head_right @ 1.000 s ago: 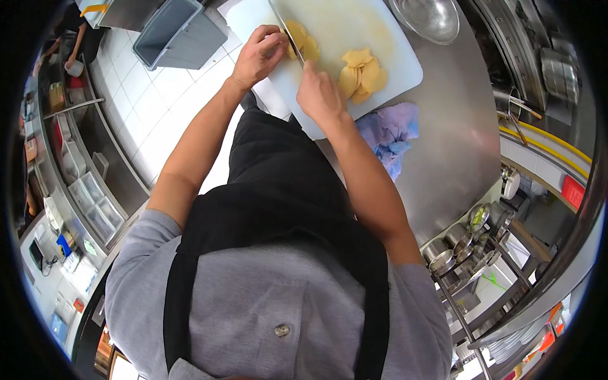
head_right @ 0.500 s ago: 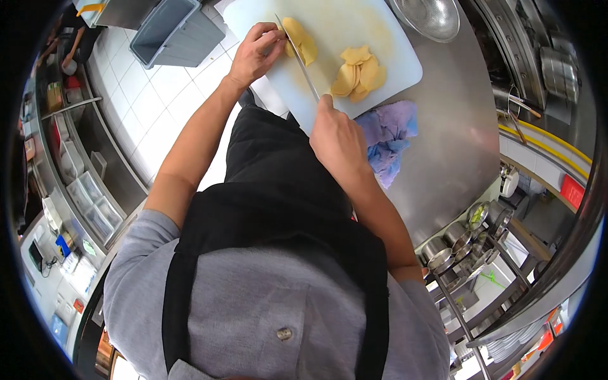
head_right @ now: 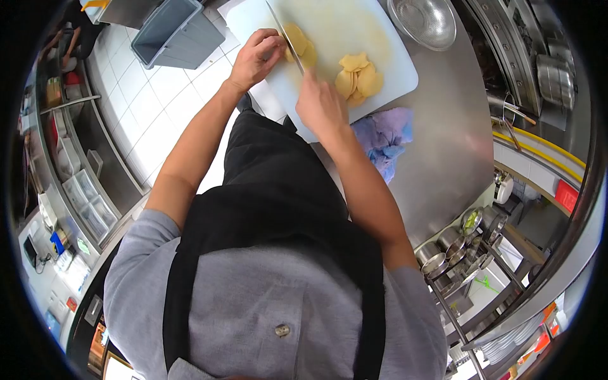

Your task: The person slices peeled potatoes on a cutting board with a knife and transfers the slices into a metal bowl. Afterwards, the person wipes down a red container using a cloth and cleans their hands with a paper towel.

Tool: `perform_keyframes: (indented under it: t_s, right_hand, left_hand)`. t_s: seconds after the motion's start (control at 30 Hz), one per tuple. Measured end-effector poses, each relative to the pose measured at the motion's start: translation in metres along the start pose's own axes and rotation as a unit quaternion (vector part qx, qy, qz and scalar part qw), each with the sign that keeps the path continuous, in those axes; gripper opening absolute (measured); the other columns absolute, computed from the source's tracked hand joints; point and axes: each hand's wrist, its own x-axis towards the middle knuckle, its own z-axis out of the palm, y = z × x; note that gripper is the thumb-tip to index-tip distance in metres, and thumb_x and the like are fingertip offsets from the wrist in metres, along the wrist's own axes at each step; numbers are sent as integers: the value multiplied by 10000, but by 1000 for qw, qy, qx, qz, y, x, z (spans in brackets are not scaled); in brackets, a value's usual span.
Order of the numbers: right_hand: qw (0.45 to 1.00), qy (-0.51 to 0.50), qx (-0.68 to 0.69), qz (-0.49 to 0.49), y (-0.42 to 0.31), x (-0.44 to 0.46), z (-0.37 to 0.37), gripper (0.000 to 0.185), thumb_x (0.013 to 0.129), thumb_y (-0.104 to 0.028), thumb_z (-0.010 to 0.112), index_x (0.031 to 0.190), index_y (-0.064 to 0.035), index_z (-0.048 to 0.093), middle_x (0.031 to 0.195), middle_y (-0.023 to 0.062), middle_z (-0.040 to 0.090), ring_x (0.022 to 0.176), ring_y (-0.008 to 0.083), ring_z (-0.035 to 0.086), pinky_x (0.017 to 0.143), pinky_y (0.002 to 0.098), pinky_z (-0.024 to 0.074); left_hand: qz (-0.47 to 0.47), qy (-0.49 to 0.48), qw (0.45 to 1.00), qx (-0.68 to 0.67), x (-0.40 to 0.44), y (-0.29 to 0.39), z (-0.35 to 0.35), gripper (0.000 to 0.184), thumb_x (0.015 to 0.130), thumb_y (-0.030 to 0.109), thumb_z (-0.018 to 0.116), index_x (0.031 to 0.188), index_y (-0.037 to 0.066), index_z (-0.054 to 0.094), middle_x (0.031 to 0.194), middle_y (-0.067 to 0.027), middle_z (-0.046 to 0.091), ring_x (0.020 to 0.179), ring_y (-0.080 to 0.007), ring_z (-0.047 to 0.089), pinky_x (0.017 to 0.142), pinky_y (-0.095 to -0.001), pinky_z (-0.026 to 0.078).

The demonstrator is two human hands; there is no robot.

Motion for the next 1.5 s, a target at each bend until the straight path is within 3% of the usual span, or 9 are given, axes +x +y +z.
perform_keyframes:
  t_s: [0.57, 0.87, 0.93, 1.03, 1.17, 1.23, 1.27, 1.33, 1.5]
  right_hand:
    - [995, -75, 20, 62, -1, -66, -21, 206, 928, -49, 521, 1110, 46, 492, 870, 332, 700, 872, 499, 704, 797, 573, 560]
    - [999, -30, -5, 33, 6, -6, 10, 215, 919, -55, 530, 1108, 42, 561, 932, 333, 709, 928, 488, 708, 806, 572, 564]
    - [1000, -13, 16, 10, 11, 6, 20, 243, 1013, -139, 482, 1154, 50, 540, 932, 347, 689, 898, 536, 668, 830, 609, 525]
    - [999, 7, 33, 13, 9, 15, 25, 245, 1015, -151, 491, 1149, 46, 548, 962, 340, 697, 902, 528, 674, 816, 598, 532]
    - [995, 41, 90, -31, 36, 20, 24, 257, 1023, -177, 493, 1148, 39, 559, 957, 321, 706, 891, 519, 683, 791, 585, 540]
    - [962, -137, 219, 94, 39, 5, -8, 219, 958, -108, 498, 1094, 37, 591, 936, 315, 713, 926, 461, 720, 794, 560, 569]
    - [961, -134, 221, 94, 39, -3, -3, 219, 958, -108, 498, 1094, 37, 591, 936, 315, 713, 926, 461, 720, 794, 560, 569]
    - [998, 31, -25, 45, 41, -17, 8, 224, 972, -124, 478, 1106, 28, 573, 923, 297, 719, 913, 442, 731, 788, 551, 577]
    - [995, 36, -58, 79, 33, -37, 10, 226, 973, -116, 478, 1139, 19, 552, 955, 292, 723, 919, 439, 733, 797, 547, 585]
  left_hand:
    - [31, 17, 999, 16, 2, 0, 1, 179, 876, 73, 751, 1049, 108, 717, 1103, -69, 662, 1005, -277, 651, 817, -373, 581]
    - [22, 24, 999, 15, 5, -5, 0, 173, 878, 65, 739, 1045, 100, 711, 1107, -79, 661, 1014, -286, 648, 830, -379, 578]
    - [28, 27, 999, 0, 6, -6, -1, 166, 881, 61, 734, 1040, 97, 704, 1116, -80, 659, 1013, -295, 647, 847, -386, 570]
    - [-17, 5, 1000, -8, 6, 2, -5, 154, 887, 64, 726, 1035, 92, 693, 1131, -79, 656, 1041, -296, 640, 863, -387, 567]
    - [-1, -30, 999, 43, 12, 0, -14, 155, 906, 79, 716, 1056, 103, 693, 1162, -83, 656, 1083, -286, 642, 892, -383, 561]
    - [32, -59, 996, 55, 16, 2, -22, 164, 913, 95, 709, 1074, 108, 679, 1183, -82, 645, 1153, -307, 602, 964, -405, 527]
    - [36, -94, 995, 28, 19, 2, -26, 200, 888, 121, 705, 1083, 121, 661, 1189, -69, 640, 1135, -336, 598, 983, -423, 525]
    - [57, -132, 989, 45, 28, 2, -37, 211, 885, 123, 704, 1090, 112, 655, 1189, -70, 641, 1127, -333, 599, 999, -422, 513]
    - [133, -233, 954, 134, 39, 10, -48, 241, 881, 131, 708, 1106, 82, 637, 1159, -79, 654, 1112, -317, 605, 1018, -427, 491]
